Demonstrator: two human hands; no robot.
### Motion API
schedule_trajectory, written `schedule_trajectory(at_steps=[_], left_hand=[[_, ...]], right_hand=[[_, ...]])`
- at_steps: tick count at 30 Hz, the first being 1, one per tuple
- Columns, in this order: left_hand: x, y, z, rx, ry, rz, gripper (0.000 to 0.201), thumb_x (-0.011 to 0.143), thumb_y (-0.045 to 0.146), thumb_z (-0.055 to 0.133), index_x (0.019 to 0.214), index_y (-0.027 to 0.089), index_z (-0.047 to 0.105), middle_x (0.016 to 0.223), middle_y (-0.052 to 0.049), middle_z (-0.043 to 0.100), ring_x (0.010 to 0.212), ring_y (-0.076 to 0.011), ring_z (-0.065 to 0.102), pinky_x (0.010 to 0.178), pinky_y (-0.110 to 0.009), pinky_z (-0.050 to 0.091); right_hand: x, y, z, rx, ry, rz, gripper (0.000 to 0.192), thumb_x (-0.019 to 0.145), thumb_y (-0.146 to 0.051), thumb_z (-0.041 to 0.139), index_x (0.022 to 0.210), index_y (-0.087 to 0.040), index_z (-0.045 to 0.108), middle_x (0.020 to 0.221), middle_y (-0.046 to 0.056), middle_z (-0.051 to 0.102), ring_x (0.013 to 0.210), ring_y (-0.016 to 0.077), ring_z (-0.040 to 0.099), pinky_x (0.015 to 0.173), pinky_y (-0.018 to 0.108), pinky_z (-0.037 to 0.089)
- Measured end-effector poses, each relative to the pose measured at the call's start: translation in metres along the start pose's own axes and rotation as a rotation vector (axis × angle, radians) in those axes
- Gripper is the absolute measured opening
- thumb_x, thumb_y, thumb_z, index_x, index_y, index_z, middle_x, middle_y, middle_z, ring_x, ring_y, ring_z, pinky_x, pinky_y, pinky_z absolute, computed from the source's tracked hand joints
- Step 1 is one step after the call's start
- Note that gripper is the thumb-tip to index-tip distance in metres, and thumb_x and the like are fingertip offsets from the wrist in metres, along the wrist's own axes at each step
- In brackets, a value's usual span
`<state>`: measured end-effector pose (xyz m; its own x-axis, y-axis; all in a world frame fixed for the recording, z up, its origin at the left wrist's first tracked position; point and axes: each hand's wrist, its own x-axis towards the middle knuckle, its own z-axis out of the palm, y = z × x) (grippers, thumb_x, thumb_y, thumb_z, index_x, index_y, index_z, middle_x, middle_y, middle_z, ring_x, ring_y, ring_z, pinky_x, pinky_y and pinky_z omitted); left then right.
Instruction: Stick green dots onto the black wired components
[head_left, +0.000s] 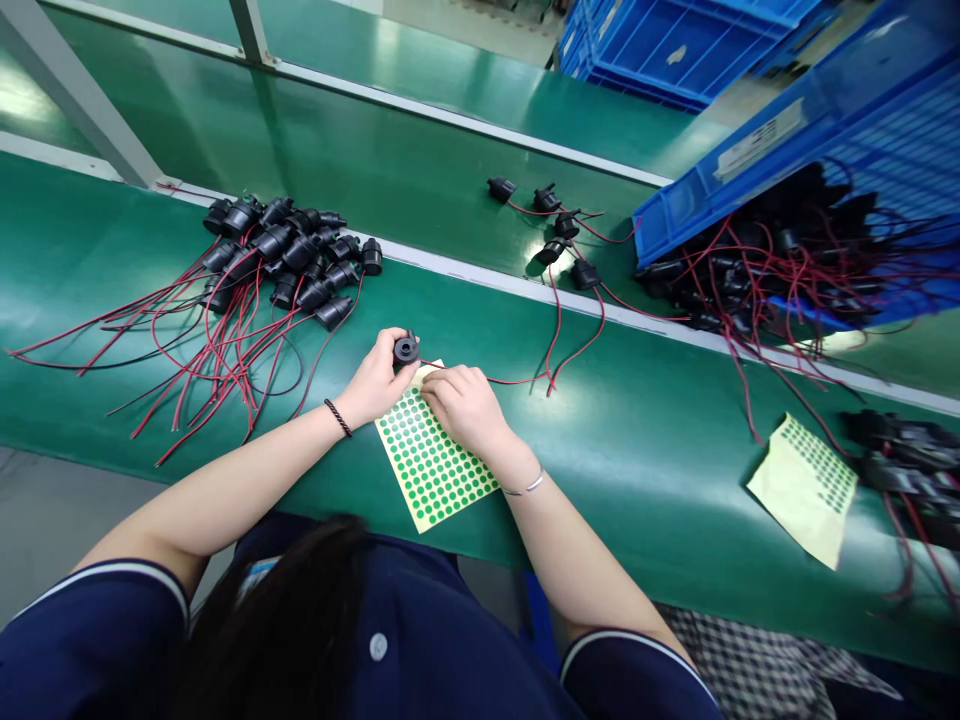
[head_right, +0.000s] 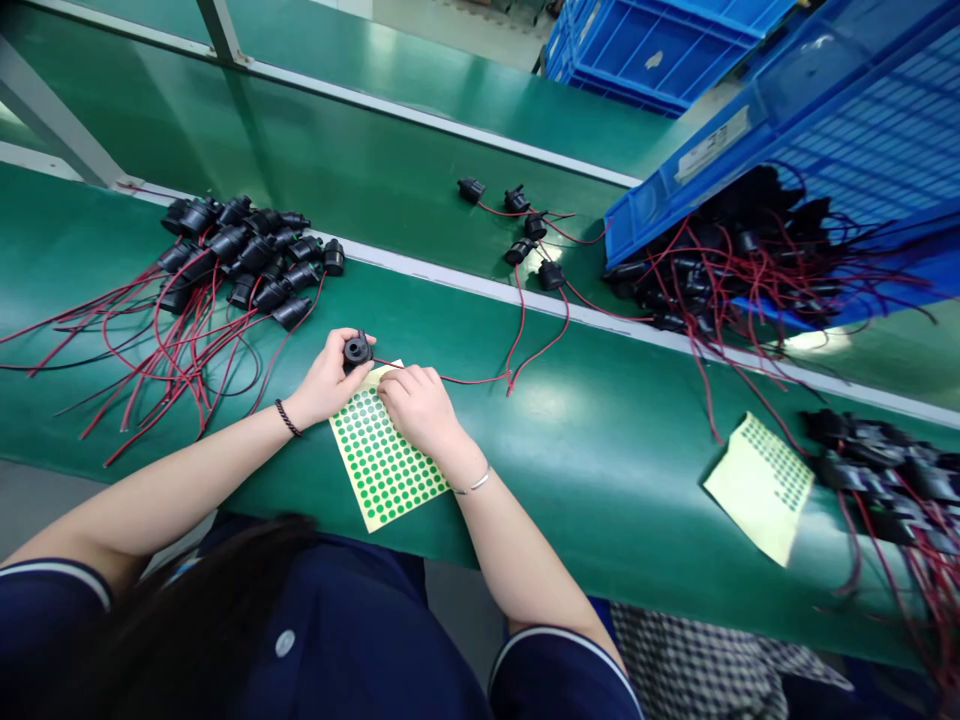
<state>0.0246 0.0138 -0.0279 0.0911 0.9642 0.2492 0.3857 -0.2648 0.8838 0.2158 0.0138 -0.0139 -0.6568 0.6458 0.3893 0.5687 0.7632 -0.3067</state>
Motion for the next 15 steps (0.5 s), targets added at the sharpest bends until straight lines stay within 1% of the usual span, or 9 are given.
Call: schedule_trajectory(at_steps=[3, 5, 7, 8, 9, 11, 15], left_hand=[[-0.001, -0.001, 0.001, 0.04, -0.01, 0.032, 0.035, 0.082, 0.014, 0.053, 0.114, 0.019, 0.039, 0.116, -0.012, 0.059, 0.107, -0.0222, 0.061, 0.096, -0.042, 0.05], [-0.002, -0.001, 0.001, 0.075, -0.033, 0.044, 0.038, 0.078, 0.011, 0.054, 0.112, 0.019, 0.04, 0.112, -0.011, 0.059, 0.104, -0.0224, 0.061, 0.093, -0.042, 0.051], [-0.002, 0.0, 0.001, 0.099, -0.063, 0.069, 0.038, 0.076, 0.01, 0.055, 0.11, 0.02, 0.042, 0.109, -0.01, 0.059, 0.102, -0.0228, 0.061, 0.091, -0.042, 0.051], [-0.002, 0.001, 0.001, 0.108, -0.077, 0.084, 0.037, 0.076, 0.01, 0.056, 0.109, 0.02, 0.042, 0.108, -0.01, 0.059, 0.101, -0.0229, 0.06, 0.09, -0.042, 0.051], [-0.002, 0.002, 0.001, 0.117, -0.087, 0.098, 0.036, 0.077, 0.011, 0.056, 0.108, 0.02, 0.043, 0.108, -0.01, 0.059, 0.101, -0.023, 0.06, 0.089, -0.042, 0.051], [-0.002, 0.003, 0.0, 0.134, -0.102, 0.116, 0.034, 0.077, 0.014, 0.058, 0.107, 0.02, 0.044, 0.107, -0.009, 0.059, 0.1, -0.0235, 0.059, 0.088, -0.042, 0.051], [-0.002, 0.004, 0.0, 0.161, -0.123, 0.128, 0.031, 0.078, 0.016, 0.058, 0.107, 0.02, 0.045, 0.105, -0.01, 0.059, 0.098, -0.0239, 0.058, 0.087, -0.042, 0.05]], right_hand=[[0.005, -0.005, -0.003, 0.346, 0.071, 0.202, 0.013, 0.097, -0.022, 0.051, 0.087, -0.021, 0.059, 0.099, 0.009, 0.07, 0.095, 0.0216, 0.063, 0.081, 0.037, 0.049], [0.008, -0.008, -0.005, 0.581, 0.123, 0.361, 0.013, 0.096, -0.028, 0.052, 0.086, -0.022, 0.058, 0.104, 0.009, 0.068, 0.098, 0.0209, 0.064, 0.083, 0.037, 0.052], [0.011, -0.01, -0.008, 0.781, 0.121, 0.488, 0.016, 0.095, -0.035, 0.056, 0.087, -0.022, 0.059, 0.112, 0.009, 0.067, 0.098, 0.0201, 0.065, 0.083, 0.036, 0.054], [0.012, -0.011, -0.008, 0.862, 0.109, 0.528, 0.018, 0.093, -0.039, 0.058, 0.087, -0.022, 0.059, 0.114, 0.009, 0.066, 0.099, 0.0199, 0.065, 0.083, 0.036, 0.055], [0.013, -0.012, -0.009, 0.921, 0.101, 0.556, 0.02, 0.092, -0.041, 0.059, 0.087, -0.022, 0.06, 0.116, 0.009, 0.066, 0.099, 0.0199, 0.065, 0.084, 0.036, 0.055], [0.013, -0.012, -0.009, 0.971, 0.1, 0.586, 0.024, 0.09, -0.045, 0.062, 0.087, -0.022, 0.061, 0.118, 0.009, 0.065, 0.101, 0.0203, 0.065, 0.086, 0.037, 0.056], [0.013, -0.013, -0.008, 0.918, 0.124, 0.58, 0.025, 0.09, -0.046, 0.062, 0.085, -0.022, 0.062, 0.116, 0.01, 0.066, 0.104, 0.0219, 0.065, 0.088, 0.039, 0.056]])
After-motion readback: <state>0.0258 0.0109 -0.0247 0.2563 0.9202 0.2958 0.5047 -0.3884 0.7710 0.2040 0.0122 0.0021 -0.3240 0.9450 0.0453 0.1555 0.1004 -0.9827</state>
